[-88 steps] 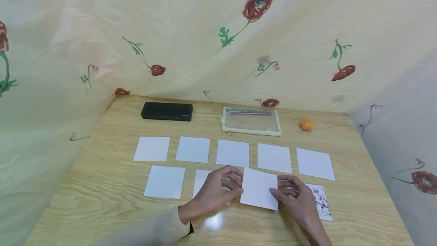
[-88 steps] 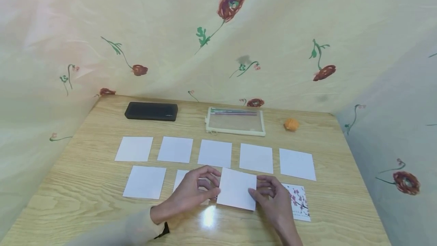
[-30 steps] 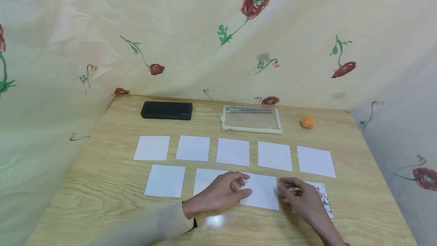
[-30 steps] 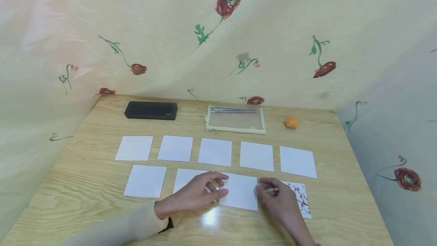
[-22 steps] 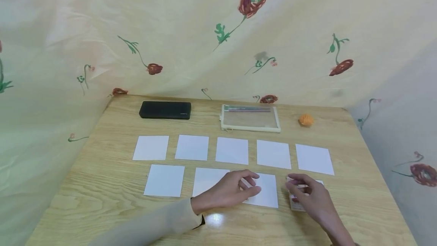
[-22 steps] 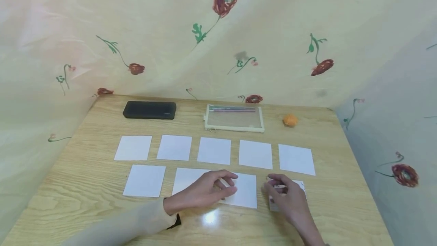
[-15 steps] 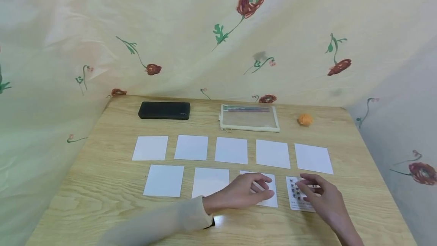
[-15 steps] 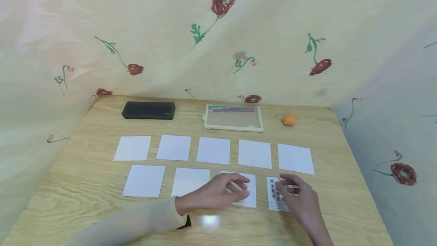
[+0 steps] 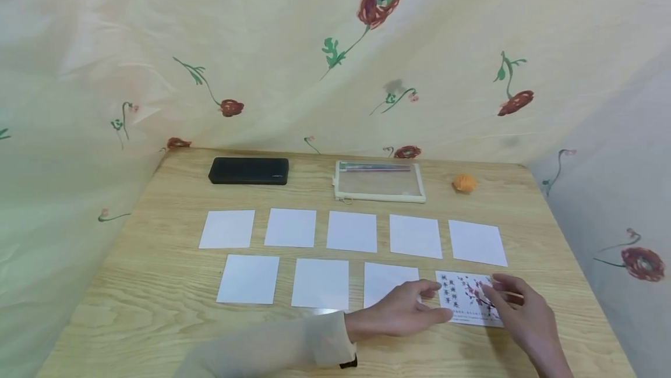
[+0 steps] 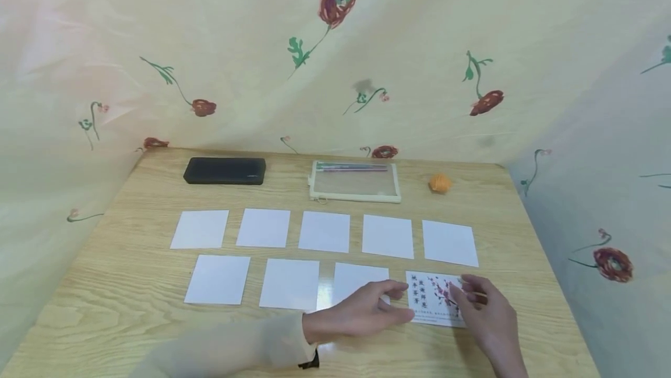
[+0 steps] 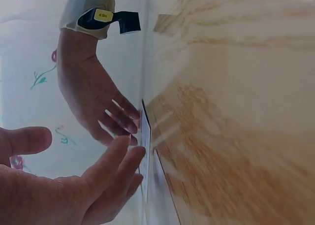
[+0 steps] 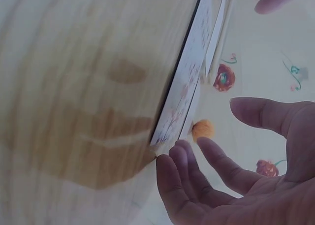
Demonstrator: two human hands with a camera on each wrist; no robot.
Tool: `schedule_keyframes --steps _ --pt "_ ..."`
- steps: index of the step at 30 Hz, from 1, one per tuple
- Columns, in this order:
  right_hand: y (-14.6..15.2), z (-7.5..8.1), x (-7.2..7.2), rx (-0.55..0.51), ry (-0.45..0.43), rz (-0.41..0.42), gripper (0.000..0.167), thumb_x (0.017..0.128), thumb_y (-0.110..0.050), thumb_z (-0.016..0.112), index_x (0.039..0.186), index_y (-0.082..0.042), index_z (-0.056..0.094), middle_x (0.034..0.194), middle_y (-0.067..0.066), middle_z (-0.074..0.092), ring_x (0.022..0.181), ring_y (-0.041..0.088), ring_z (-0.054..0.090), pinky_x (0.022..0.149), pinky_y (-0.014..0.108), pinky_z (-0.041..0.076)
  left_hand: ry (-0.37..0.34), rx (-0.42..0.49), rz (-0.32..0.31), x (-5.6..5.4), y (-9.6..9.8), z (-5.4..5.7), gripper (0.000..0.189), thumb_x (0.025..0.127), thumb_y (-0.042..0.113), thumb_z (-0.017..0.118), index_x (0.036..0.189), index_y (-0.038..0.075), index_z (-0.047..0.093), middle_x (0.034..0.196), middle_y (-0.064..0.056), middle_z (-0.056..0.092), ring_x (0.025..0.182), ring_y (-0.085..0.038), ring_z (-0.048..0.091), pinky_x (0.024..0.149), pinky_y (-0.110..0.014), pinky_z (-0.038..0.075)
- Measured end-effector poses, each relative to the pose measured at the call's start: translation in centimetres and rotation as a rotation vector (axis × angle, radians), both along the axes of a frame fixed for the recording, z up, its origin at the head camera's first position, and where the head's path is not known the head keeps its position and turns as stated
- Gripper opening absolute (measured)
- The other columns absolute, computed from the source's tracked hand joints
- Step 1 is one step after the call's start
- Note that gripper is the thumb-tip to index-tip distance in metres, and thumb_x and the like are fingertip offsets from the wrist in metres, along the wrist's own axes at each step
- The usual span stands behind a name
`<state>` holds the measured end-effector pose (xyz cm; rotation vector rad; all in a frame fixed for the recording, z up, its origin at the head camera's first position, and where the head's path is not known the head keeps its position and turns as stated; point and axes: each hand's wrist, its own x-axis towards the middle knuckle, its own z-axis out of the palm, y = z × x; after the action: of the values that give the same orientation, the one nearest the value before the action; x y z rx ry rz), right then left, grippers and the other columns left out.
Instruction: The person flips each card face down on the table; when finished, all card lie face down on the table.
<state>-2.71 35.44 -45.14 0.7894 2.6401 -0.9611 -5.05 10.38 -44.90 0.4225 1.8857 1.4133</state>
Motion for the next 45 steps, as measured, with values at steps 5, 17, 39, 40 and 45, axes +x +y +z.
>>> schedule_keyframes --steps 5,17,39,40,45 --pt "-0.1 -0.1 0.0 -0.010 -0.017 -0.042 0.073 0.105 -0.049 0.057 0.155 0.001 0.041 0.149 0.029 0.049 0.133 0.045 0.049 0.106 0.055 0.047 -0.028 -0.022 0.025 0.3 0.9 0.0 0.064 0.100 0.042 0.068 0.156 0.022 0.046 0.154 -0.004 0.056 0.115 -0.011 0.073 0.092 -0.025 0.058" --pt "-0.4 -0.3 0.3 -0.024 0.008 -0.024 0.074 0.103 -0.050 0.059 0.154 0.001 0.042 0.154 0.027 0.047 0.135 0.043 0.050 0.103 0.049 0.051 -0.083 0.017 0.137 0.9 1.9 0.0 0.075 0.099 0.038 0.069 0.163 0.021 0.034 0.157 -0.007 0.053 0.115 -0.013 0.072 0.094 -0.028 0.059" --pt "-0.1 0.1 0.3 -0.089 -0.011 -0.075 0.067 0.106 -0.047 0.055 0.155 -0.003 0.043 0.158 0.027 0.044 0.141 0.049 0.046 0.092 0.038 0.059 -0.045 0.015 0.119 1.5 1.9 -0.2 0.069 0.100 0.040 0.068 0.160 0.026 0.038 0.160 -0.002 0.049 0.120 -0.013 0.070 0.093 -0.027 0.059" --pt "0.0 0.2 0.4 -0.091 -0.007 -0.073 0.067 0.106 -0.047 0.055 0.155 -0.003 0.043 0.157 0.027 0.045 0.140 0.049 0.047 0.086 0.030 0.059 -0.041 0.014 0.117 1.5 1.9 -0.2 0.068 0.099 0.040 0.068 0.159 0.026 0.039 0.160 -0.003 0.049 0.120 -0.013 0.070 0.094 -0.026 0.059" --pt "0.3 1.2 0.7 -0.105 0.059 -0.080 0.064 0.105 -0.046 0.057 0.153 -0.004 0.046 0.144 0.020 0.059 0.103 0.009 0.068 0.067 0.014 0.052 -0.051 0.005 0.094 1.4 1.8 0.1 0.065 0.100 0.042 0.068 0.157 0.031 0.040 0.158 -0.007 0.051 0.121 -0.014 0.070 0.095 -0.028 0.058"
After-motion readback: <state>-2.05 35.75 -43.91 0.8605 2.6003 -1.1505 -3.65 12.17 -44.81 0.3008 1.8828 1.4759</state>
